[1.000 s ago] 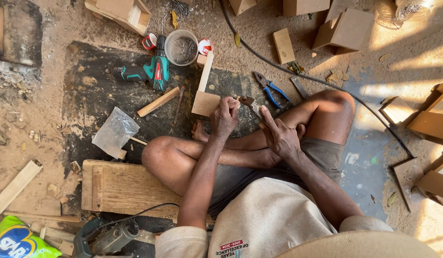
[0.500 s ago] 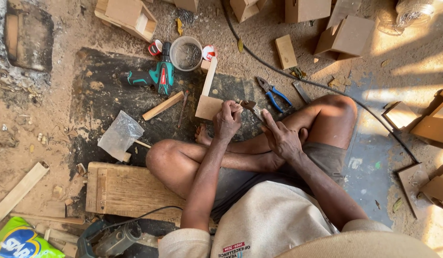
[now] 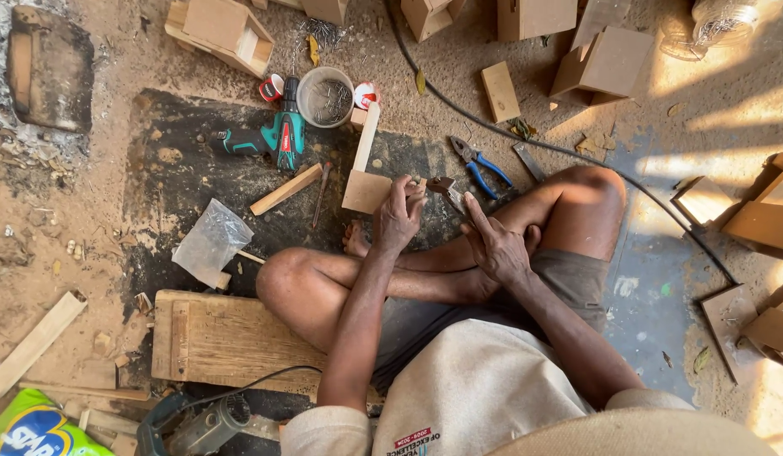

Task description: The person sits on the floor assembling small wooden boxes. They pick up nails, position wooden pieces, and use a hammer to drive nails into the joints. The person repeatedly aligns the pieces and hammers nails to secure the structure.

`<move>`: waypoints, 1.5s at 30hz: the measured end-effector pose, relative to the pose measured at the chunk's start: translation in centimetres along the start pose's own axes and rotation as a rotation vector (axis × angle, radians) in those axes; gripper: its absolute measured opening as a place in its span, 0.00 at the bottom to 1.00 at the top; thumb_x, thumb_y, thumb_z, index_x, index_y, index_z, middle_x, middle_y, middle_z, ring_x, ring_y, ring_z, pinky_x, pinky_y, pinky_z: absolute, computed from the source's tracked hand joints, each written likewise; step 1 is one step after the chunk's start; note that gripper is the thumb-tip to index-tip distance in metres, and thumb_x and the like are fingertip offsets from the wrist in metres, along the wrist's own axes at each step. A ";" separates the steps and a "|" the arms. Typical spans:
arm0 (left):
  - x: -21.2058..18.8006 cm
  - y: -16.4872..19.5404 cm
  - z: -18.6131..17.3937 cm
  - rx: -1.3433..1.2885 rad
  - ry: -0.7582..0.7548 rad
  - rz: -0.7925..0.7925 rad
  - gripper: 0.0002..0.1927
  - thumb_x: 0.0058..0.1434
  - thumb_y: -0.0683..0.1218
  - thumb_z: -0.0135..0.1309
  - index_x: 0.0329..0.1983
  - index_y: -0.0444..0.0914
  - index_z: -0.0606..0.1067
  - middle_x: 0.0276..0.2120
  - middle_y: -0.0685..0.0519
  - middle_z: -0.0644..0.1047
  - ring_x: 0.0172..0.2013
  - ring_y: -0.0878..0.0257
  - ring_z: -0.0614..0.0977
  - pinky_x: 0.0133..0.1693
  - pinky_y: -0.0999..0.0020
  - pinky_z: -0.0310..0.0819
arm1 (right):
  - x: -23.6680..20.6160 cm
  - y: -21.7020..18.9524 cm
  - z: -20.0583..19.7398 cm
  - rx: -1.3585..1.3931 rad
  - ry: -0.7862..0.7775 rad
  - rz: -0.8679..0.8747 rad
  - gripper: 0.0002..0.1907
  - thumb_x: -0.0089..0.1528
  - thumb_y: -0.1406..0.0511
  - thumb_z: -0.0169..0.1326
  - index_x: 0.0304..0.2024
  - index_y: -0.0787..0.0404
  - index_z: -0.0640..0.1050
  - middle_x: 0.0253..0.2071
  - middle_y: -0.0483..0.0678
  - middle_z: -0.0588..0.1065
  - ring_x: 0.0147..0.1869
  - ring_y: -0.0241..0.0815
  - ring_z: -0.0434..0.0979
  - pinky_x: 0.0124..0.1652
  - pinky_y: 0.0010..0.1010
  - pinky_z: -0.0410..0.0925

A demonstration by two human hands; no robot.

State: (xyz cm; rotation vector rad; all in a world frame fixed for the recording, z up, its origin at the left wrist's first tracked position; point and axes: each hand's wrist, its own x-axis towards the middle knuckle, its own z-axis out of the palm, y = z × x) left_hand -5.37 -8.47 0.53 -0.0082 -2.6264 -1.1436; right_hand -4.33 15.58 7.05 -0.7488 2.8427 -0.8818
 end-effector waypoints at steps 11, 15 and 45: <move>-0.3 0.6 -2.5 0.292 -0.065 0.143 0.20 0.57 0.56 0.69 0.43 0.38 0.84 0.36 0.50 0.85 0.56 0.51 0.75 0.61 0.45 0.61 | -0.4 0.1 0.0 -0.059 -0.024 0.021 0.36 0.70 0.57 0.54 0.77 0.49 0.56 0.31 0.54 0.75 0.23 0.52 0.75 0.27 0.45 0.69; -0.5 0.8 -2.7 0.306 -0.133 0.067 0.19 0.58 0.56 0.69 0.42 0.38 0.84 0.38 0.51 0.85 0.57 0.53 0.74 0.63 0.48 0.61 | -0.1 -0.4 0.1 0.008 0.089 -0.060 0.35 0.71 0.58 0.53 0.78 0.49 0.55 0.32 0.54 0.75 0.24 0.50 0.75 0.26 0.43 0.69; -0.7 1.4 -3.5 0.276 -0.148 0.027 0.17 0.58 0.56 0.67 0.40 0.39 0.83 0.38 0.50 0.84 0.58 0.53 0.73 0.63 0.46 0.59 | 0.1 -1.2 -0.1 -0.033 0.048 -0.085 0.36 0.71 0.59 0.52 0.78 0.49 0.53 0.32 0.53 0.75 0.23 0.47 0.73 0.22 0.41 0.68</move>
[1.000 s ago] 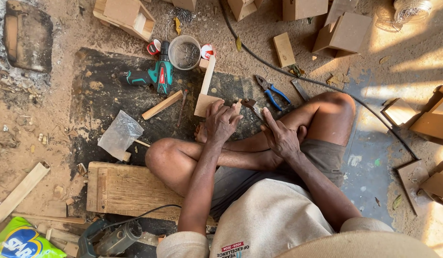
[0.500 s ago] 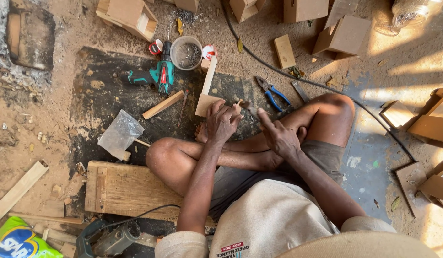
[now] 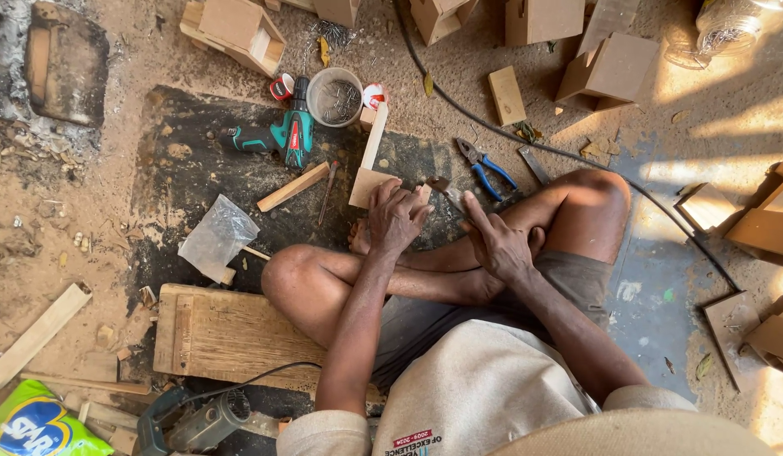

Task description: The person sits on the floor assembling small wooden boxes. They pick up nails, position wooden pieces, and use a hammer to drive nails into the joints. The person repeatedly aligns the pieces and hammers nails to secure the structure.

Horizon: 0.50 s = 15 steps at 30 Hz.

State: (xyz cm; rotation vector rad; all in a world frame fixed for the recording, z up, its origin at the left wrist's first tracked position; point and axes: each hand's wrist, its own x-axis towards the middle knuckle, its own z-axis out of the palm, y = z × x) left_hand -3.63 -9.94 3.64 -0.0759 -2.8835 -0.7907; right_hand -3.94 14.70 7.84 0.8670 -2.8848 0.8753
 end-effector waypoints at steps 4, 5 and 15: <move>0.0 0.1 0.0 -0.025 -0.009 -0.014 0.16 0.60 0.56 0.66 0.40 0.39 0.83 0.38 0.51 0.84 0.58 0.53 0.73 0.63 0.46 0.59 | -0.1 0.3 0.3 0.085 0.074 -0.063 0.37 0.73 0.59 0.50 0.80 0.55 0.50 0.33 0.53 0.74 0.25 0.46 0.72 0.23 0.40 0.67; 0.0 0.1 0.1 -0.035 0.005 -0.007 0.16 0.61 0.56 0.66 0.40 0.39 0.83 0.38 0.51 0.84 0.59 0.53 0.73 0.63 0.47 0.59 | 0.0 0.4 0.3 0.008 -0.036 -0.031 0.37 0.72 0.59 0.52 0.79 0.54 0.51 0.32 0.53 0.74 0.24 0.46 0.72 0.22 0.40 0.67; 0.2 0.1 -0.2 -0.024 -0.012 -0.006 0.19 0.60 0.57 0.67 0.45 0.39 0.83 0.39 0.51 0.83 0.59 0.54 0.73 0.63 0.47 0.60 | -0.1 0.3 0.1 -0.142 -0.149 -0.015 0.38 0.70 0.58 0.52 0.78 0.49 0.52 0.34 0.55 0.75 0.22 0.49 0.73 0.21 0.41 0.68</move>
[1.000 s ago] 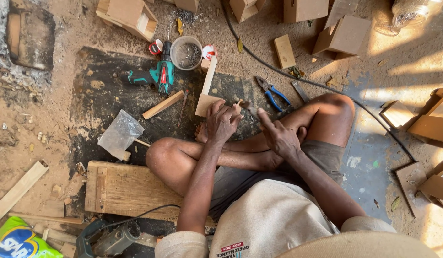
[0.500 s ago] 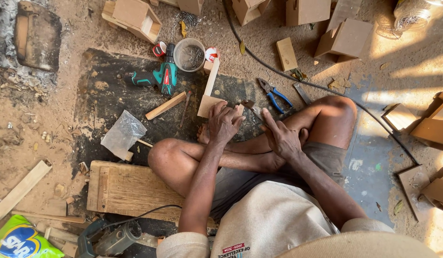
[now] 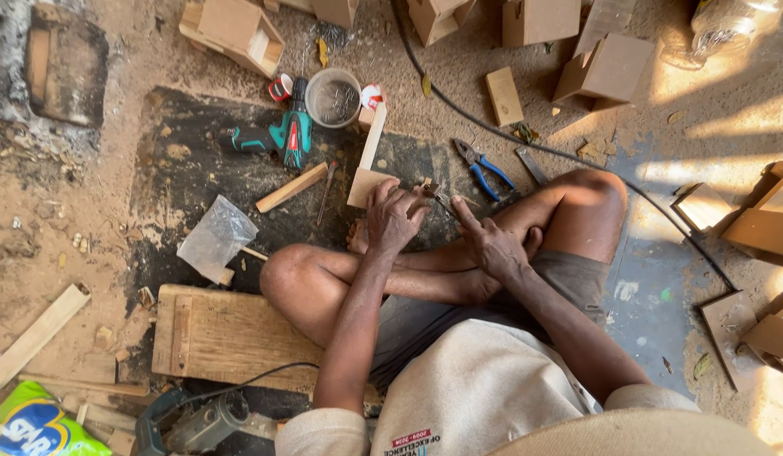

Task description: The person sits on the floor assembling small wooden boxes. They pick up nails, position wooden pieces, and use a hammer to drive nails into the joints. The person repeatedly aligns the pieces and hammers nails to secure the structure.

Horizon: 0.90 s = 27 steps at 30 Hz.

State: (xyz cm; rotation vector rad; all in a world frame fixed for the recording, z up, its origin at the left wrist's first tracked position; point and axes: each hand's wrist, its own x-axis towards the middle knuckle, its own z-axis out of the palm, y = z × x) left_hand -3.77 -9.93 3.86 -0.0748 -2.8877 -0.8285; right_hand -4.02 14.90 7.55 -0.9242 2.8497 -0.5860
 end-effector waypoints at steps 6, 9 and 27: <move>-0.1 0.4 -0.2 -0.010 0.033 -0.009 0.18 0.57 0.56 0.68 0.42 0.41 0.83 0.39 0.51 0.83 0.60 0.52 0.72 0.61 0.47 0.61 | -0.3 -0.3 -0.5 0.081 0.115 -0.010 0.38 0.70 0.60 0.53 0.79 0.46 0.51 0.32 0.54 0.74 0.22 0.50 0.72 0.22 0.45 0.68; -0.3 0.4 -0.4 -0.005 -0.003 -0.023 0.18 0.58 0.56 0.68 0.44 0.40 0.83 0.39 0.51 0.84 0.60 0.53 0.72 0.62 0.46 0.60 | -0.2 -0.1 -0.8 -0.024 -0.058 0.019 0.39 0.67 0.60 0.54 0.78 0.45 0.53 0.31 0.55 0.74 0.21 0.53 0.73 0.22 0.45 0.69; 0.1 1.8 0.9 -0.232 0.268 -0.226 0.18 0.56 0.50 0.64 0.45 0.35 0.79 0.37 0.45 0.78 0.46 0.55 0.75 0.50 0.54 0.69 | -4.8 3.3 -0.6 0.536 -0.018 0.264 0.36 0.70 0.58 0.49 0.79 0.49 0.52 0.62 0.59 0.75 0.45 0.63 0.83 0.51 0.47 0.71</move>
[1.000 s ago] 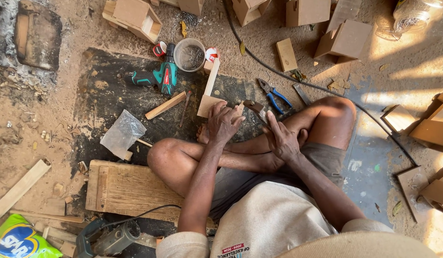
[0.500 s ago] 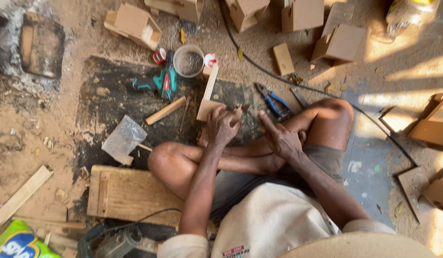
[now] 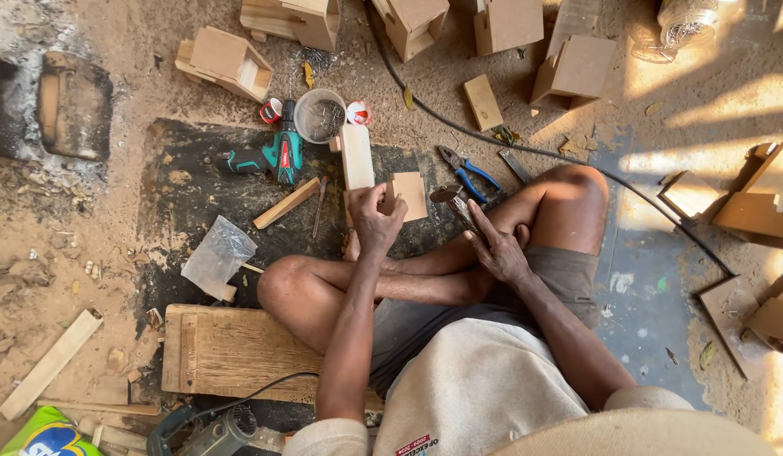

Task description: The person sits on the floor assembling small wooden boxes. They pick up nails, position wooden pieces, and use a hammer to drive nails into the joints. The person repeatedly aligns the pieces and hammers nails to secure the structure.

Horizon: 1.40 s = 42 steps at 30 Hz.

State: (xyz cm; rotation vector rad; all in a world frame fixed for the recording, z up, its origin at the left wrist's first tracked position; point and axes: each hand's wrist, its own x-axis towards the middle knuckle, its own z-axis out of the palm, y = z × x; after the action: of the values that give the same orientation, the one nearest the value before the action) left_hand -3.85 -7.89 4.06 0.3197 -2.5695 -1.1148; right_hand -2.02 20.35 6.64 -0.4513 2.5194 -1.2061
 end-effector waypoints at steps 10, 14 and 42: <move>-2.3 0.4 -1.8 -0.311 -0.054 -0.490 0.22 0.65 0.57 0.63 0.34 0.32 0.79 0.32 0.46 0.75 0.31 0.62 0.75 0.33 0.65 0.70 | -0.4 1.0 0.3 0.001 0.108 -0.175 0.35 0.74 0.58 0.49 0.81 0.53 0.52 0.68 0.61 0.70 0.58 0.65 0.80 0.57 0.47 0.69; -3.2 -0.2 -3.1 -0.446 0.010 -0.433 0.20 0.64 0.55 0.59 0.47 0.34 0.82 0.41 0.51 0.75 0.40 0.65 0.80 0.37 0.67 0.78 | -0.4 0.6 0.3 0.068 -0.009 0.050 0.37 0.71 0.56 0.48 0.79 0.51 0.51 0.63 0.59 0.74 0.43 0.56 0.84 0.53 0.42 0.71; 3.0 -0.3 -21.1 -0.481 0.113 -0.549 0.55 0.42 0.47 0.73 0.74 0.41 0.59 0.63 0.41 0.72 0.60 0.48 0.78 0.54 0.52 0.82 | 2.3 -1.3 1.8 0.129 -0.028 0.205 0.39 0.69 0.53 0.47 0.80 0.45 0.50 0.24 0.53 0.75 0.25 0.42 0.74 0.30 0.33 0.68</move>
State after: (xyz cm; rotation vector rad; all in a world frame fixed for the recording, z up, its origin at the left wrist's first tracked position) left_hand 1.38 -23.15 18.02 0.9626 -2.0684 -1.7890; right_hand -3.20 17.40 6.28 -0.1728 2.3784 -1.2623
